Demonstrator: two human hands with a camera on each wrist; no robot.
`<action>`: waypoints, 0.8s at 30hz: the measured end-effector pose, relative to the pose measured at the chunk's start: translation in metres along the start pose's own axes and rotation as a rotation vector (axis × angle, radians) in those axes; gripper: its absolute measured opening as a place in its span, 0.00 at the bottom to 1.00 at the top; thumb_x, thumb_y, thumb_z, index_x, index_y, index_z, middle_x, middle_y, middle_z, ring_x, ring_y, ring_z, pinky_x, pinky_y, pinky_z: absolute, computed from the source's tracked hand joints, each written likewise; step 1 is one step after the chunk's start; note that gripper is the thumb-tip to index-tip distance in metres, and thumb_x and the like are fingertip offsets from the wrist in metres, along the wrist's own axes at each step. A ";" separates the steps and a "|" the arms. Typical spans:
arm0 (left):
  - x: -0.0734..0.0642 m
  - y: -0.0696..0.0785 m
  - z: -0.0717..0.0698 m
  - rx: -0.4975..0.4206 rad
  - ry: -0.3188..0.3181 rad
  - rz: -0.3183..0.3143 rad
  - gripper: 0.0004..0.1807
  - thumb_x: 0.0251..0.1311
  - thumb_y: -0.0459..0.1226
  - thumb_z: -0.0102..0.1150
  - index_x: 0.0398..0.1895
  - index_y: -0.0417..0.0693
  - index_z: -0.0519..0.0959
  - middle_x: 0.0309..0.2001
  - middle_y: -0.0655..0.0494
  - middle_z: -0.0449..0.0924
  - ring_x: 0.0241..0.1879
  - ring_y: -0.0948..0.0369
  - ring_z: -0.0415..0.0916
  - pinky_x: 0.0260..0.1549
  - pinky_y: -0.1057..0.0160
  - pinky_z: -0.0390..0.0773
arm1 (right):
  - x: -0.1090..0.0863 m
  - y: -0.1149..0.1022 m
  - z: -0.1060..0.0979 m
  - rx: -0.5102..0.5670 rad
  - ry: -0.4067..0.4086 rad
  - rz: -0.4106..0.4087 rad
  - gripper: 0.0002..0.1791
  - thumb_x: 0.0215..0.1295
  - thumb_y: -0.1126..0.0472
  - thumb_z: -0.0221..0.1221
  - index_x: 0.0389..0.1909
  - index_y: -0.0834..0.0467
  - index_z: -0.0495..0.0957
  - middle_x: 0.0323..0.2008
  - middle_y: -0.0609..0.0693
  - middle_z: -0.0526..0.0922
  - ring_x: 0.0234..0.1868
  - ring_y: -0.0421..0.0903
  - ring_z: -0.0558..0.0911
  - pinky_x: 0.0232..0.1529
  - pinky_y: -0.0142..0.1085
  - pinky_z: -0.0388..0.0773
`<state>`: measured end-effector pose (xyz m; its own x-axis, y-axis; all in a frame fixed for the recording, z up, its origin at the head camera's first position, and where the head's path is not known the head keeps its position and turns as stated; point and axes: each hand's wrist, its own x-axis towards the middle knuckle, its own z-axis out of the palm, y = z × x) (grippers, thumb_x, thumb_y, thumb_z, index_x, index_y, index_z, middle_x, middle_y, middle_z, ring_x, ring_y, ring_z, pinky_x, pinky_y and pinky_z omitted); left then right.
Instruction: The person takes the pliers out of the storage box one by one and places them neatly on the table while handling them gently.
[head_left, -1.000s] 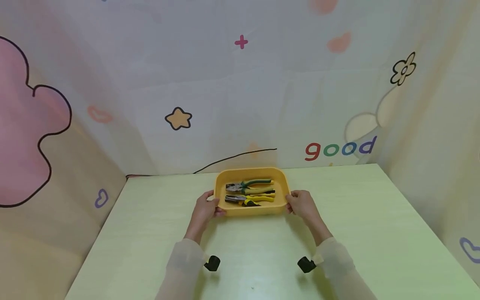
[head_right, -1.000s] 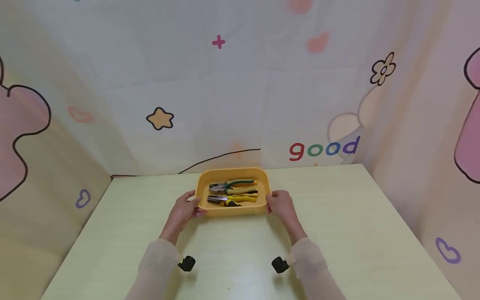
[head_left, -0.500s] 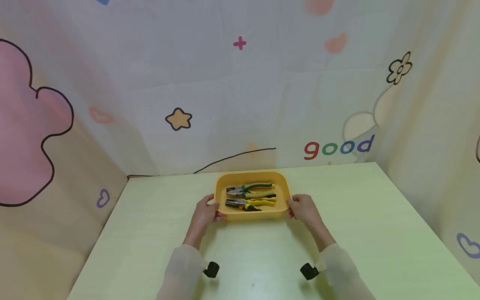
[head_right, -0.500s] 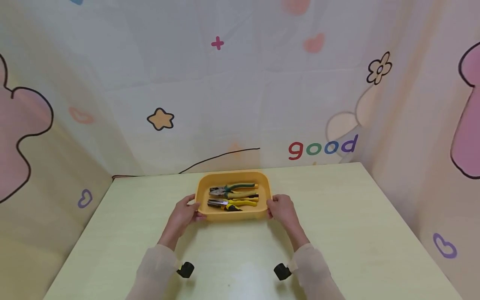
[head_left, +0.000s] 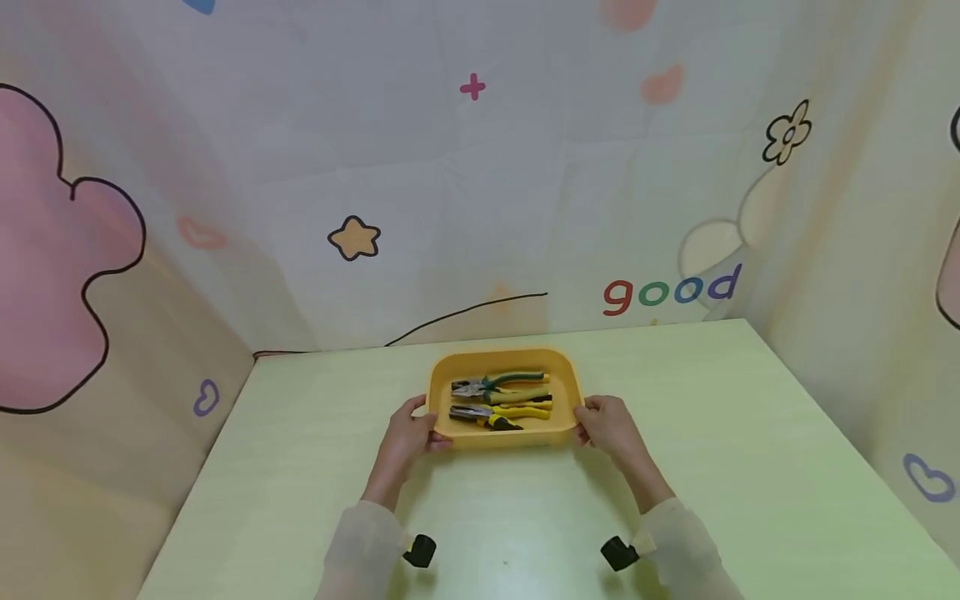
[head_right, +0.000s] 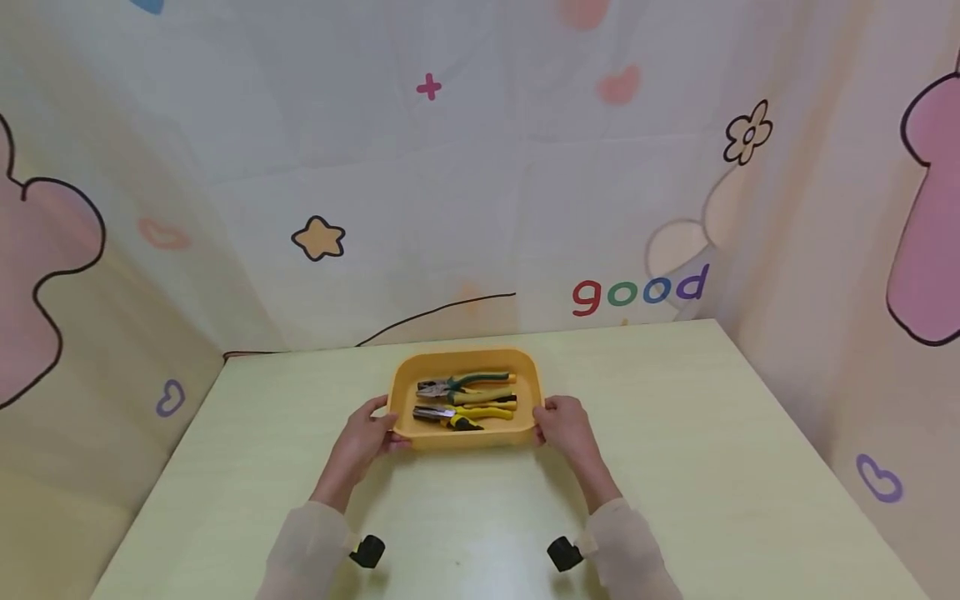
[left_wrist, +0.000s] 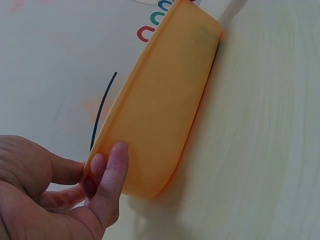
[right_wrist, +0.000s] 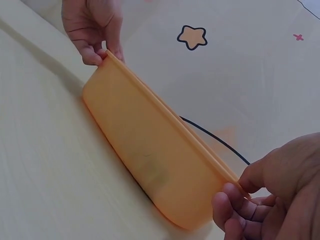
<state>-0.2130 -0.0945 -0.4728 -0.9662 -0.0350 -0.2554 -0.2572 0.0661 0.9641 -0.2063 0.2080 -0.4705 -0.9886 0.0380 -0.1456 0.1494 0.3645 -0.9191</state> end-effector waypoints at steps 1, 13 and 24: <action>-0.001 0.000 -0.001 0.001 -0.001 0.004 0.27 0.76 0.27 0.47 0.76 0.33 0.61 0.42 0.33 0.80 0.23 0.60 0.80 0.35 0.56 0.90 | -0.001 0.000 0.000 -0.001 -0.002 -0.002 0.14 0.77 0.67 0.51 0.48 0.76 0.78 0.25 0.58 0.82 0.22 0.41 0.78 0.22 0.29 0.73; -0.018 -0.005 0.000 0.048 -0.015 -0.009 0.28 0.77 0.27 0.47 0.77 0.33 0.59 0.44 0.34 0.76 0.25 0.59 0.80 0.36 0.54 0.90 | -0.022 0.003 -0.003 -0.033 -0.049 0.001 0.13 0.77 0.66 0.51 0.41 0.72 0.79 0.22 0.55 0.81 0.22 0.43 0.78 0.21 0.29 0.71; -0.034 -0.009 -0.001 0.042 -0.020 0.009 0.27 0.76 0.26 0.47 0.75 0.32 0.60 0.46 0.32 0.77 0.25 0.59 0.80 0.35 0.53 0.90 | -0.040 0.002 -0.003 -0.032 -0.060 0.028 0.12 0.77 0.67 0.50 0.38 0.71 0.78 0.23 0.56 0.80 0.22 0.44 0.77 0.22 0.30 0.73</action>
<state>-0.1780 -0.0949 -0.4728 -0.9685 -0.0144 -0.2485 -0.2486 0.1083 0.9625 -0.1668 0.2098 -0.4657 -0.9810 -0.0070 -0.1939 0.1756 0.3938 -0.9023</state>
